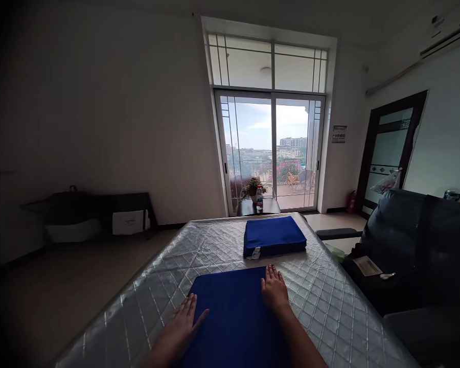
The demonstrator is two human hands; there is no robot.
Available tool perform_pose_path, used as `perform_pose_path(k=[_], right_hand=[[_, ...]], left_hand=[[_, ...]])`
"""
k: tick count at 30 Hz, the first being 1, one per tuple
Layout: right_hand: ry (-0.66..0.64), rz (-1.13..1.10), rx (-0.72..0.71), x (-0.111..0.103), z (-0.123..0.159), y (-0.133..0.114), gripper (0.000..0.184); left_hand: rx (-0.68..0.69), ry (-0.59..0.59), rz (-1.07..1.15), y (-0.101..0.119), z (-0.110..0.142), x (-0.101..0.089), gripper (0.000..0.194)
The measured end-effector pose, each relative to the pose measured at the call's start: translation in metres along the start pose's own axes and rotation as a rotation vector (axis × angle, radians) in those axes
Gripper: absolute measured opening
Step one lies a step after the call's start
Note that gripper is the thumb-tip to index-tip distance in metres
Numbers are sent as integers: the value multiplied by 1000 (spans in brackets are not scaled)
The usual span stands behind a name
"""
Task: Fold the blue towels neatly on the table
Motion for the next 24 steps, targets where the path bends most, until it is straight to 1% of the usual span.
perform_pose_path(k=[2, 3, 5, 7, 9, 11, 12, 13, 14, 15, 17, 19, 20, 22, 24], right_hand=[[2, -16, 4, 0, 0, 0, 68], [2, -22, 4, 0, 0, 0, 68], [2, -30, -3, -1, 1, 0, 68], [4, -28, -8, -2, 1, 0, 68], [10, -16, -9, -3, 2, 0, 67], [11, 0, -19, -3, 2, 1, 66], [9, 8, -33, -2, 3, 1, 66], [6, 15, -47, -2, 3, 1, 65], [4, 20, -56, -2, 3, 2, 65], [3, 22, -61, -1, 2, 2, 65], [3, 19, -47, -1, 2, 2, 65], [4, 7, -21, -2, 2, 1, 65], [5, 1, -10, -3, 2, 0, 66], [5, -9, 4, -4, 2, -1, 66], [3, -13, 4, -5, 2, -2, 66]], left_hand=[[-13, -14, -58, 7, -7, -8, 93], [-1, -5, -81, 15, -11, -12, 91], [51, 33, -89, 38, -21, -18, 87], [143, 79, -31, 74, -33, -23, 82], [269, 99, 73, 118, -44, -23, 78], [396, 69, 171, 162, -53, -18, 70], [436, 60, 206, 179, -57, -15, 67], [458, 60, 230, 193, -60, -11, 66], [465, 71, 242, 202, -63, -7, 65], [461, 86, 241, 206, -64, -2, 64], [458, 109, 200, 201, -66, 6, 61], [473, 121, 118, 181, -66, 11, 54], [469, 124, 70, 166, -66, 13, 52], [428, 127, -20, 129, -68, 14, 52], [332, 119, -83, 87, -71, 11, 55]])
Point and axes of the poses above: each hand's wrist, its own z-axis away from the middle knuckle, its own x-axis out of the palm, y = z × x, the point moved 3 cm from there along -z, towards the middle knuckle, and after that the axes turned 6 degrees about z, right-handed, at the moved point
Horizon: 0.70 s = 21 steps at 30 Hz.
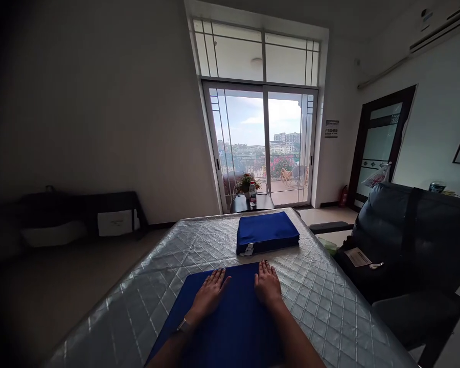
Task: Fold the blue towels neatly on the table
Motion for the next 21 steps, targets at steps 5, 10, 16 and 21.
perform_pose_path(k=[5, 10, 16, 21], right_hand=[[5, 2, -6, 3, -1, 2, 66], [1, 34, 8, 4, -2, 2, 67], [-17, 71, 13, 1, 0, -1, 67], [-37, 98, 24, 1, -1, -2, 67]], left_hand=[[-218, -38, -12, -76, 23, -2, 57], [-173, 19, 67, -81, 31, -6, 58], [-255, 120, 131, -73, 30, -11, 72], [-335, 84, 158, -69, 31, -21, 82]])
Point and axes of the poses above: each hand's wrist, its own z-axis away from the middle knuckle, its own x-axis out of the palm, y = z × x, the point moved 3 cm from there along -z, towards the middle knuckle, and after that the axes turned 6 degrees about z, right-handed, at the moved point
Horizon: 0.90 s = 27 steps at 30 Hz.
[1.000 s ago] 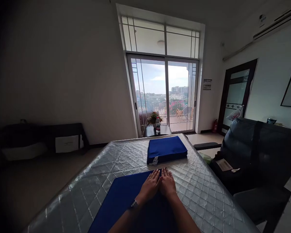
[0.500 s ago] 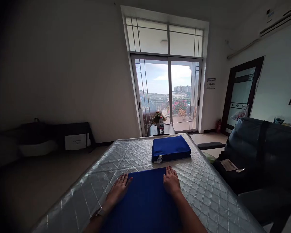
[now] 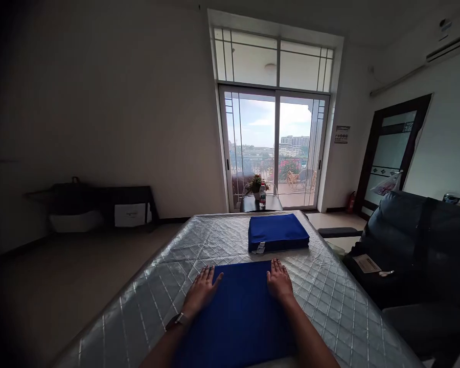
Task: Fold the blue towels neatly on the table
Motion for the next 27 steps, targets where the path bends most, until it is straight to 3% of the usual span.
perform_pose_path(k=[13, 22, 25, 27], right_hand=[[-6, 31, 35, -6, -12, -5, 69], [0, -13, 28, -1, -11, -1, 69], [3, -27, 28, -1, -11, -1, 69], [7, -36, 30, -1, -11, -1, 69]], left_hand=[[-16, 22, 4, 4, 2, -4, 81], [-22, -66, -24, 1, -3, -4, 84], [-73, -78, -29, 10, -10, -10, 90], [-69, -65, -22, 29, -15, -10, 94]])
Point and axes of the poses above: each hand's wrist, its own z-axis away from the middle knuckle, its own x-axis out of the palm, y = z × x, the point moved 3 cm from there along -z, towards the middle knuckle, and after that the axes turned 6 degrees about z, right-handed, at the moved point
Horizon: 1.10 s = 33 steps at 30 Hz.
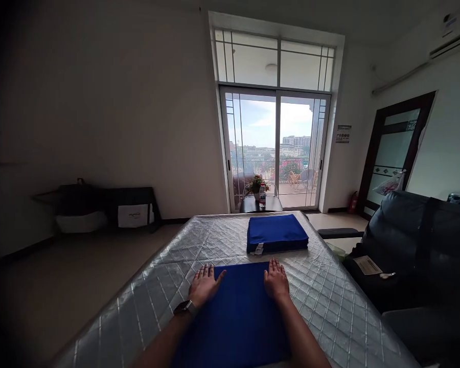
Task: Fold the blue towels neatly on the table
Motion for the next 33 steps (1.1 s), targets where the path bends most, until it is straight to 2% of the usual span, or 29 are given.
perform_pose_path(k=[2, 7, 9, 11, 12, 14, 16, 20, 23, 26, 29, 33], right_hand=[[4, -8, 2, 0, 0, 0, 69], [10, -6, -21, 1, 1, 3, 67], [6, 4, -42, 1, 2, 4, 65], [4, 15, -50, 2, 3, 5, 66], [6, 19, -46, 2, 2, 5, 66], [11, 24, -31, 2, 1, 4, 67], [15, 23, -16, 3, -1, 3, 68], [9, 17, -4, 5, -4, 3, 68], [6, 15, -1, 6, -5, 4, 68], [4, 13, 5, 8, -5, 4, 68], [-1, 4, 8, 9, -6, 3, 68], [5, -22, 12, 4, -14, 8, 66]], left_hand=[[80, -7, 28, 34, -1, 5, 91], [386, -97, 149, 139, 10, 32, 73], [443, -107, 179, 164, 16, 40, 71], [447, -105, 188, 171, 20, 45, 72], [432, -99, 187, 166, 20, 46, 74], [382, -84, 173, 144, 18, 45, 76], [313, -66, 148, 107, 13, 41, 77], [155, -31, 82, 16, 3, 24, 76], [77, -5, 50, -32, 2, 15, 79], [42, 16, 40, -48, 5, 14, 84], [17, 24, 45, -46, 7, 15, 91], [18, 31, 54, -42, 8, 13, 92]])
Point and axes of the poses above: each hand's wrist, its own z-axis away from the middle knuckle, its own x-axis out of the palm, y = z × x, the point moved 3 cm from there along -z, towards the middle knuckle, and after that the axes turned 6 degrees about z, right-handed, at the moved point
